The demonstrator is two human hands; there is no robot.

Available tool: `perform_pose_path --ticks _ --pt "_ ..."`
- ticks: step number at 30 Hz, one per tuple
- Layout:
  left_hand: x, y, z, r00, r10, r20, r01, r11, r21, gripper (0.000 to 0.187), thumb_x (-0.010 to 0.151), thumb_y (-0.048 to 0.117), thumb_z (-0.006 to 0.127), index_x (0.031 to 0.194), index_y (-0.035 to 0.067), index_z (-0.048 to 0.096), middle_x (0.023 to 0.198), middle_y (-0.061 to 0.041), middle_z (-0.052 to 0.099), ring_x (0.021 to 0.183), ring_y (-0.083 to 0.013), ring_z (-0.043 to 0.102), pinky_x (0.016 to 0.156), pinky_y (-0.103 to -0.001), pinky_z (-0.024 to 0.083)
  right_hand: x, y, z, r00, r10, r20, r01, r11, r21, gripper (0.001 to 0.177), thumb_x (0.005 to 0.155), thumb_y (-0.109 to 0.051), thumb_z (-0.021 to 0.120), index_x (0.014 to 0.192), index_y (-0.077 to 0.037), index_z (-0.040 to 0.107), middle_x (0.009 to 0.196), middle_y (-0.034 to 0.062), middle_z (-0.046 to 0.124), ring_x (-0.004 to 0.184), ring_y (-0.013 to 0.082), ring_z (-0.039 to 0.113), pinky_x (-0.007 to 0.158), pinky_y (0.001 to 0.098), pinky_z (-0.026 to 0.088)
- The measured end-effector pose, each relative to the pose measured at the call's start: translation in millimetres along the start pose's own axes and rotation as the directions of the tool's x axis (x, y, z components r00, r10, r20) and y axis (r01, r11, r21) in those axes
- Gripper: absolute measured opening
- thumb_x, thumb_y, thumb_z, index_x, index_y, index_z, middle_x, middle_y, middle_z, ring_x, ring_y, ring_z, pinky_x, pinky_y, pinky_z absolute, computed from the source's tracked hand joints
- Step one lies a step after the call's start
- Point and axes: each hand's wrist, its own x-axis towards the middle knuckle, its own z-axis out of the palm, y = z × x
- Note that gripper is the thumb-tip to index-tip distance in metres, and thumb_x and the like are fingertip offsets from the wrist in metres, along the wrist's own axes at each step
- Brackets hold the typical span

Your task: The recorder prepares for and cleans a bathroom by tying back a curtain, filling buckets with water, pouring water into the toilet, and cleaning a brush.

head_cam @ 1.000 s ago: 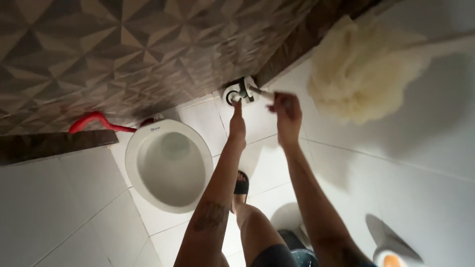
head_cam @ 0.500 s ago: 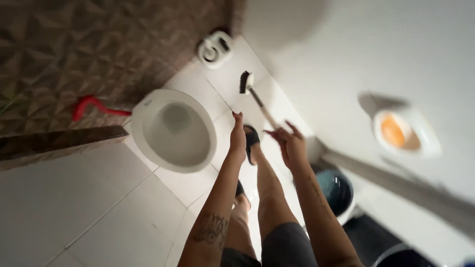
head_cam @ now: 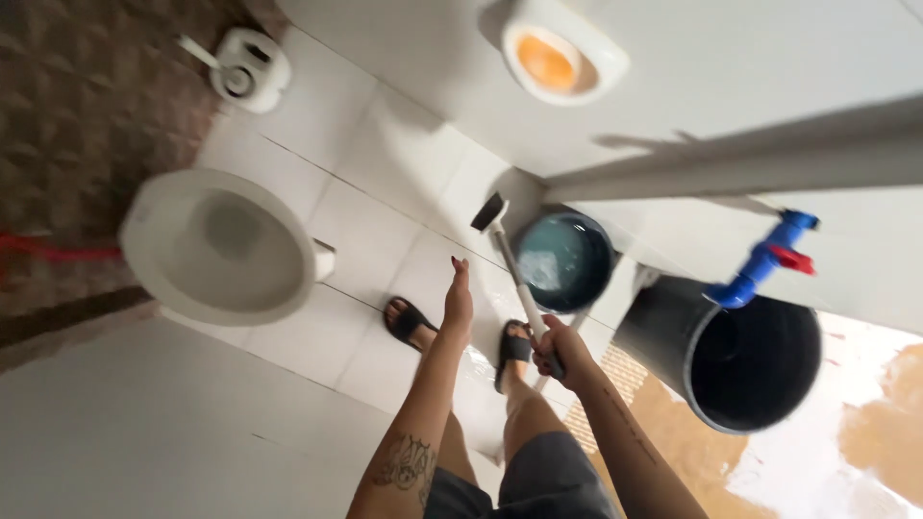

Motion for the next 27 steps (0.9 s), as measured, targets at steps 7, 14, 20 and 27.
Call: perform_pose_path --ticks 7,14,20,27 --pt "17.3 -122.4 84.5 0.998 -0.046 -0.045 0.042 0.994 -0.101 0.088 0.098 0.069 0.025 0.163 0.011 0.018 0.172 -0.005 0.013 0.158 -0.0225 0.008 0.125 -0.042 0.006 6.3 11.6 -117.6 0.969 -0.084 -0.231 0.007 0.949 -0.316 0.028 0.091 -0.014 0.065 0.112 0.002 0.055 0.063 0.0055 0.048 0.041 0.0145 0.043 0.035 0.0301 0.032" --pt "66.3 -205.6 104.4 0.996 -0.084 -0.042 0.074 0.977 -0.199 0.091 0.094 0.070 0.033 0.163 0.013 0.015 0.171 -0.012 0.017 0.157 -0.0263 0.015 0.124 -0.042 0.011 86.7 24.1 -168.8 0.979 0.035 -0.201 -0.113 0.914 -0.390 0.036 0.086 -0.001 0.066 0.121 -0.005 0.058 0.060 0.0028 0.047 0.041 0.0111 0.044 0.037 0.0277 0.035" --pt "97.9 -248.3 123.5 0.997 -0.055 -0.046 0.058 0.995 0.084 0.081 0.098 0.067 0.043 0.150 0.005 0.042 0.153 -0.018 0.046 0.141 -0.0307 0.042 0.115 -0.046 0.032 113.6 27.1 -197.2 0.983 0.098 -0.155 -0.162 0.860 -0.484 0.038 0.083 0.005 0.061 0.115 -0.013 0.052 0.059 0.0048 0.046 0.038 0.0137 0.042 0.034 0.0304 0.033" --pt "192.5 -322.6 166.6 0.961 -0.270 0.064 0.278 0.927 -0.253 0.062 0.102 0.056 0.064 0.121 -0.002 0.062 0.100 -0.008 0.055 0.095 -0.0214 0.054 0.070 -0.038 0.049 157.1 0.2 -221.9 0.983 0.168 -0.072 -0.181 0.833 -0.523 0.045 0.082 0.009 0.061 0.119 -0.015 0.051 0.062 0.0068 0.052 0.037 0.0130 0.042 0.033 0.0295 0.032"
